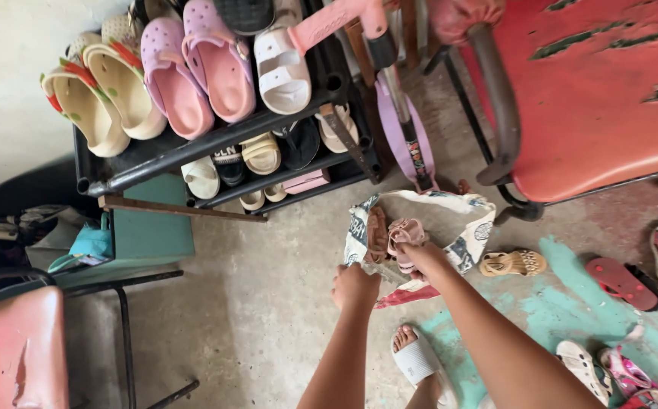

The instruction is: Picking up various shoes and sandals from the floor and putting them into a bag and onto a shoe rack.

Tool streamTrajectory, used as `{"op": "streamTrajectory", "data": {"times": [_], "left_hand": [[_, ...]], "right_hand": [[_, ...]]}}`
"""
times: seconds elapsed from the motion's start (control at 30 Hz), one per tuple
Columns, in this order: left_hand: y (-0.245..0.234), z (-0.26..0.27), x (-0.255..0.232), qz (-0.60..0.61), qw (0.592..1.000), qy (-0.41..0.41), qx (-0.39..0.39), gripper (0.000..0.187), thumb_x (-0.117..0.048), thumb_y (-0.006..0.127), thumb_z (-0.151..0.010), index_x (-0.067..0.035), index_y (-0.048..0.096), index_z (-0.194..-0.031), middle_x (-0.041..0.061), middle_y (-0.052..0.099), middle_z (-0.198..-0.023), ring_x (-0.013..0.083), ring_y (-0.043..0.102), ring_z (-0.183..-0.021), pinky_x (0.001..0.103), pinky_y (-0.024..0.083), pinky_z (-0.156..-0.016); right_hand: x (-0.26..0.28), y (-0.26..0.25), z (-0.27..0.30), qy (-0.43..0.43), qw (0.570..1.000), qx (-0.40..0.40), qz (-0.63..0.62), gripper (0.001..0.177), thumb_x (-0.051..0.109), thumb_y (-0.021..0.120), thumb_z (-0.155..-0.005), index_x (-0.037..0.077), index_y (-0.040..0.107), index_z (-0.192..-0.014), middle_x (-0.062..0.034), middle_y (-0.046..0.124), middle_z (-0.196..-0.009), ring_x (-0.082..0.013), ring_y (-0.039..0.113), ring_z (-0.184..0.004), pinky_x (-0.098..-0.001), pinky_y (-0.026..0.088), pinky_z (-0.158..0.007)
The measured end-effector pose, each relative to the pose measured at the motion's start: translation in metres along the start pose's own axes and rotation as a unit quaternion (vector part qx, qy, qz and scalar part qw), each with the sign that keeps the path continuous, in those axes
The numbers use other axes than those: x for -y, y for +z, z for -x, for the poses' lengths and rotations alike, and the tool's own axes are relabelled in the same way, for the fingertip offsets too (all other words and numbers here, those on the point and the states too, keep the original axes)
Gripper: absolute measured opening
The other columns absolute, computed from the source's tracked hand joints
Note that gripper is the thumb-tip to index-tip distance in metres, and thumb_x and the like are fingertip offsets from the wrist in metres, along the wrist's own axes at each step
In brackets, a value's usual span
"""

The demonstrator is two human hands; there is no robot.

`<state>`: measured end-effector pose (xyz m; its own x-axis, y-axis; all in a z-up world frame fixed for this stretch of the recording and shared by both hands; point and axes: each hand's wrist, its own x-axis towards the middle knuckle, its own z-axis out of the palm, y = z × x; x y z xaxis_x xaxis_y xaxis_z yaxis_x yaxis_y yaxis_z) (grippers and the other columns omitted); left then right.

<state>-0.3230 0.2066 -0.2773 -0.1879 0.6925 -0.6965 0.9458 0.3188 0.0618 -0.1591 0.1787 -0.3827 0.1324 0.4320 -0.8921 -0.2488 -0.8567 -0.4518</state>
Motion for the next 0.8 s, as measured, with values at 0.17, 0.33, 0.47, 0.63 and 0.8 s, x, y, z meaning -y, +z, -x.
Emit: {"op": "streamTrajectory", "data": {"times": [0.17, 0.33, 0.47, 0.63, 0.8], "left_hand": [[-0.017, -0.002, -0.013, 0.019, 0.999, 0.029, -0.002, 0.049, -0.036, 0.074, -0.080, -0.020, 0.068, -0.126, 0.010, 0.053, -0.142, 0.0318, 0.056, -0.128, 0.047, 0.049, -0.103], [0.040, -0.046, 0.002, 0.063, 0.984, 0.160, -0.048, 0.038, -0.025, 0.073, -0.077, -0.019, 0.075, -0.115, 0.017, 0.066, -0.123, 0.0345, 0.056, -0.126, 0.044, 0.049, -0.102], [0.082, -0.073, 0.009, 0.069, 0.978, 0.162, -0.115, 0.026, -0.012, 0.059, -0.092, -0.007, 0.073, -0.114, 0.023, 0.069, -0.124, 0.0393, 0.063, -0.119, 0.046, 0.053, -0.099], [0.010, 0.021, -0.048, 0.042, 0.993, 0.081, -0.081, 0.024, -0.024, 0.064, -0.089, -0.017, 0.077, -0.109, 0.010, 0.058, -0.137, 0.0355, 0.051, -0.127, 0.049, 0.051, -0.097], [0.007, 0.053, -0.063, -0.053, 0.989, 0.073, -0.114, 0.028, -0.032, 0.070, -0.084, -0.019, 0.076, -0.109, 0.005, 0.047, -0.149, 0.0298, 0.034, -0.145, 0.049, 0.039, -0.112]], "right_hand": [[-0.031, 0.010, -0.045, -0.042, 0.996, -0.028, 0.076, 0.056, 0.052, 0.072, -0.090, 0.002, 0.058, -0.111, -0.0144, 0.074, -0.092, -0.0231, 0.076, -0.071, -0.0330, 0.061, -0.057], [-0.090, -0.018, -0.077, -0.297, 0.640, -0.043, 0.707, 0.023, 0.029, 0.063, -0.097, 0.017, 0.073, -0.114, -0.0186, 0.071, -0.110, -0.0352, 0.071, -0.098, -0.0510, 0.056, -0.081], [-0.080, -0.052, -0.027, -0.237, 0.894, -0.151, 0.350, 0.033, 0.026, 0.068, -0.085, 0.010, 0.076, -0.113, -0.0264, 0.071, -0.103, -0.0402, 0.071, -0.094, -0.0462, 0.057, -0.087], [-0.088, -0.106, 0.002, -0.258, 0.911, -0.137, 0.292, 0.035, 0.025, 0.069, -0.083, 0.010, 0.074, -0.114, -0.0196, 0.075, -0.101, -0.0338, 0.074, -0.092, -0.0425, 0.058, -0.086], [-0.076, -0.139, 0.075, -0.236, 0.916, -0.117, 0.303, 0.036, 0.023, 0.067, -0.085, 0.013, 0.071, -0.120, -0.0201, 0.076, -0.101, -0.0332, 0.074, -0.091, -0.0425, 0.057, -0.085]]}}
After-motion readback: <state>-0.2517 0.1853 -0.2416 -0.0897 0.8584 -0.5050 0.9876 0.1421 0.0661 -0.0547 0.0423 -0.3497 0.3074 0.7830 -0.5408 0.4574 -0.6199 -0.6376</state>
